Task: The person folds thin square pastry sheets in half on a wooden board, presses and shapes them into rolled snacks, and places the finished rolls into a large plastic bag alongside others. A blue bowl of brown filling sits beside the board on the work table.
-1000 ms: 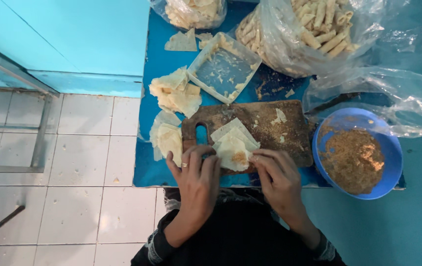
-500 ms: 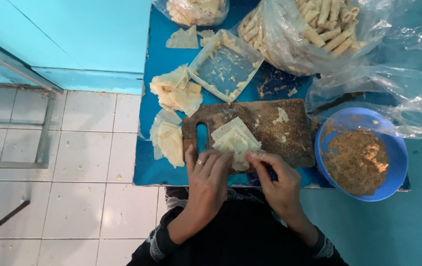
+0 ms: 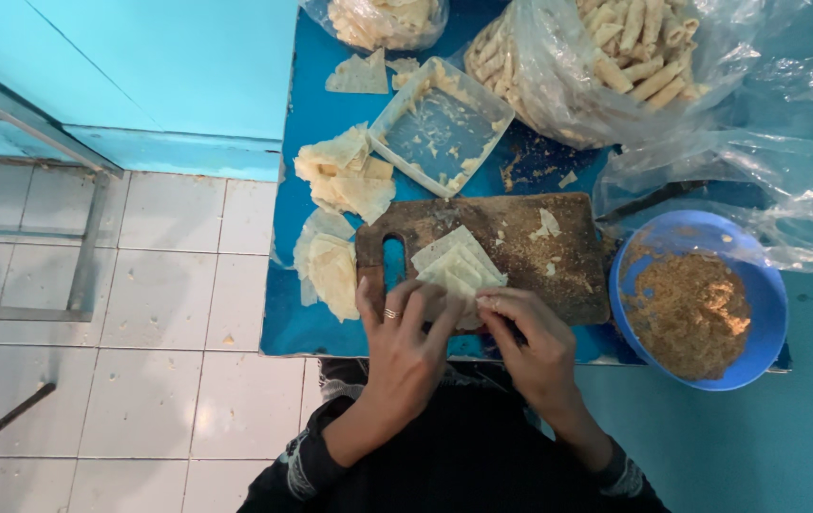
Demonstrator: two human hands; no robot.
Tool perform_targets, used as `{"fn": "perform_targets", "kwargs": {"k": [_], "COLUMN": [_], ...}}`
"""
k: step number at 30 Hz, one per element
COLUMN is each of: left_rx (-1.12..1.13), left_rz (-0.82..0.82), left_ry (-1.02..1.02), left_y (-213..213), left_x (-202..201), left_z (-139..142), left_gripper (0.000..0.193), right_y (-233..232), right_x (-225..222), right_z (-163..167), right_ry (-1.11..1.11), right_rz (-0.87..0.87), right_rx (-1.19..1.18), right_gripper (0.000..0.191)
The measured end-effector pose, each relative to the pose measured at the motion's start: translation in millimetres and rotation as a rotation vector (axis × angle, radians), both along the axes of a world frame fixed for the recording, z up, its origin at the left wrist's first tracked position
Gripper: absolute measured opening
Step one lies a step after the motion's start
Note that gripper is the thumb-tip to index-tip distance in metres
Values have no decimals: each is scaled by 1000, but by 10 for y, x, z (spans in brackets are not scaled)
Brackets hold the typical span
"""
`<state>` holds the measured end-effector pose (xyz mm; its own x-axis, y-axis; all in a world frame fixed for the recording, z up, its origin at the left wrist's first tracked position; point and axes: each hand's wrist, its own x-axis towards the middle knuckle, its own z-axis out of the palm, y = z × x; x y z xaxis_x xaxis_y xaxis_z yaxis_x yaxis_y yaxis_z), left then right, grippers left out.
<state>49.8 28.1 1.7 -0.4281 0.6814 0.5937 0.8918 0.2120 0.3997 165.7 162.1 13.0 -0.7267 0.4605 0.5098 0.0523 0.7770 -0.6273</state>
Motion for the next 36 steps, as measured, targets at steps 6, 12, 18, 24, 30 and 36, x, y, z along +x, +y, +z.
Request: {"fn": "perform_targets", "kwargs": {"k": [6,12,18,24,30,36], "left_rx": [-56,-23,-18,14,-24,5], "left_rz": [-57,-179,-161,-217,-113,-77], "left_ry": [31,-33,-186,-197,-202,-339], "left_y": [-84,-79,-31,-46,103,156], "left_x": [-60,-246,-227,-266,-291,-309], "left_z": [28,21,76,145,127,118], "left_gripper": [36,24,13,28,12,19], "right_y": [121,313,385,488,468,491], "right_x": [38,6,-61,-166,-167,-253], "right_z": [93,253,242,167,226,152], "right_ry": [-113,-218,-210,-278,-337,-305], "right_rz": [137,301,305,276,258,179], "right_rx": [226,347,352,273,215,80], "right_gripper": [26,37,24,12,13,18]}}
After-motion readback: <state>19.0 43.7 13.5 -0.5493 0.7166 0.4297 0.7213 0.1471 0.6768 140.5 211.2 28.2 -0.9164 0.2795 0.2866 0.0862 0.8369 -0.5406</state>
